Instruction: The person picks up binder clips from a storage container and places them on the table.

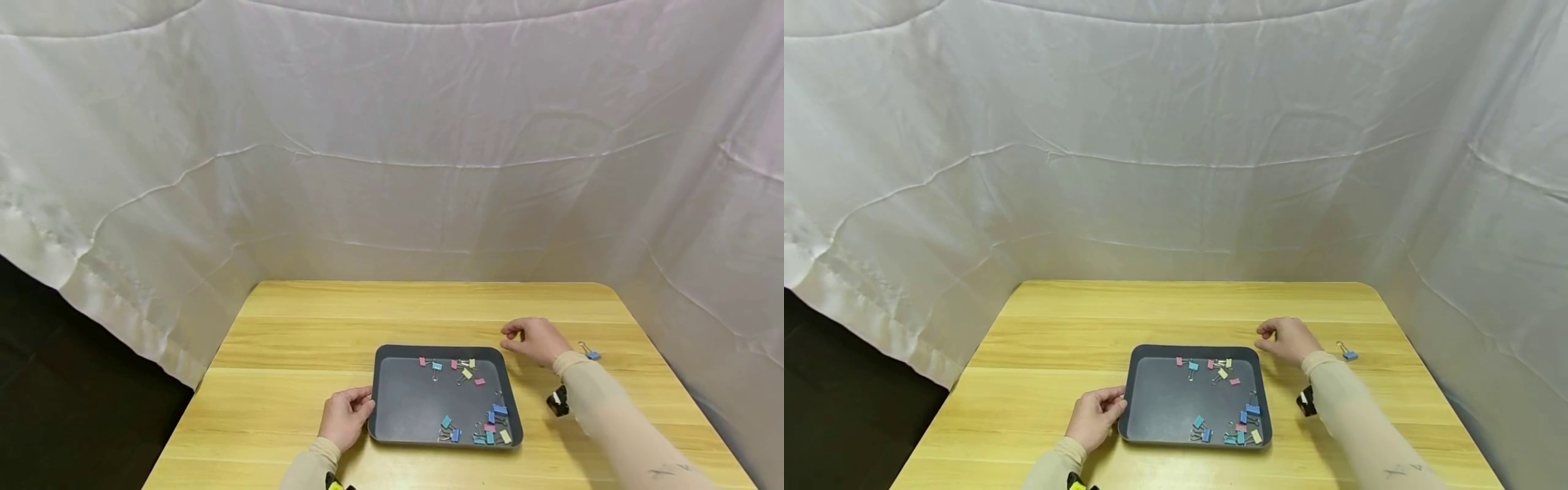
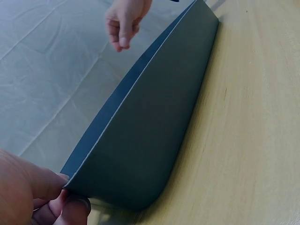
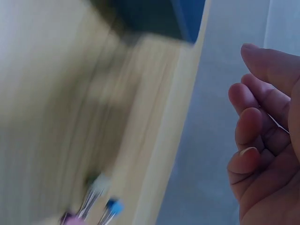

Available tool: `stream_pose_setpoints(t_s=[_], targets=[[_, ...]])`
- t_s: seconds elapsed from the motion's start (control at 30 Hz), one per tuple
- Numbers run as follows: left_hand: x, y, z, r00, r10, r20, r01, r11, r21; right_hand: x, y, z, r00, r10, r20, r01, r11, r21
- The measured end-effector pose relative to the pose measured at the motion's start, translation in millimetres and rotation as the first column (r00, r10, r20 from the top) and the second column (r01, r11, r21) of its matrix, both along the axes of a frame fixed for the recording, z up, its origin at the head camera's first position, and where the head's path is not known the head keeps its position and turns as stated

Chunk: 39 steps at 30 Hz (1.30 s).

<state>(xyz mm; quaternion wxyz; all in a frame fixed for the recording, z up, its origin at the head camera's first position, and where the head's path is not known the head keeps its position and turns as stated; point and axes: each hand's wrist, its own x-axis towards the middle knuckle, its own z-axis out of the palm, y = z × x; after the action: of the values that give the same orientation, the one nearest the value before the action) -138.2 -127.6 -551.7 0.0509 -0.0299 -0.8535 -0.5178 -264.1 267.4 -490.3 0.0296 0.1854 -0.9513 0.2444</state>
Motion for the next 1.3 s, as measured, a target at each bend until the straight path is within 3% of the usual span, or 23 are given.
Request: stream_pose_setpoints(t_s=[0.23,0.47,0.7,1.0,1.3], targets=[[0.0,-0.4,-1.3,1.000,-0.001,0.010,0.001,1.000,0.005,-1.0,-44.2,-1.5,0.995,0.103,0.003,-0.103,0.995,-0.020],[-0.4,-0.6,-1.3,1.000,0.000,0.004,0.000,1.000,0.000,2.6,-85.5,-19.6,0.981,0.194,0.024,-0.195,0.980,0.032],[-0.8,-0.5,0.0,1.000,0.002,0.000,-0.002,1.000,-0.006,9.1,-109.2,-35.0,0.982,0.181,0.056,-0.186,0.977,0.104],[-1.5,-0.9,0.8,1.000,0.000,-0.007,0.000,1.000,-0.010,14.6,-124.6,-40.0,0.989,0.144,-0.029,-0.130,0.951,0.280],[-1.0,-0.5,-0.3,1.000,0.005,-0.001,-0.005,1.000,-0.004,17.1,-130.9,-44.4,0.988,0.128,-0.083,-0.093,0.935,0.343]])
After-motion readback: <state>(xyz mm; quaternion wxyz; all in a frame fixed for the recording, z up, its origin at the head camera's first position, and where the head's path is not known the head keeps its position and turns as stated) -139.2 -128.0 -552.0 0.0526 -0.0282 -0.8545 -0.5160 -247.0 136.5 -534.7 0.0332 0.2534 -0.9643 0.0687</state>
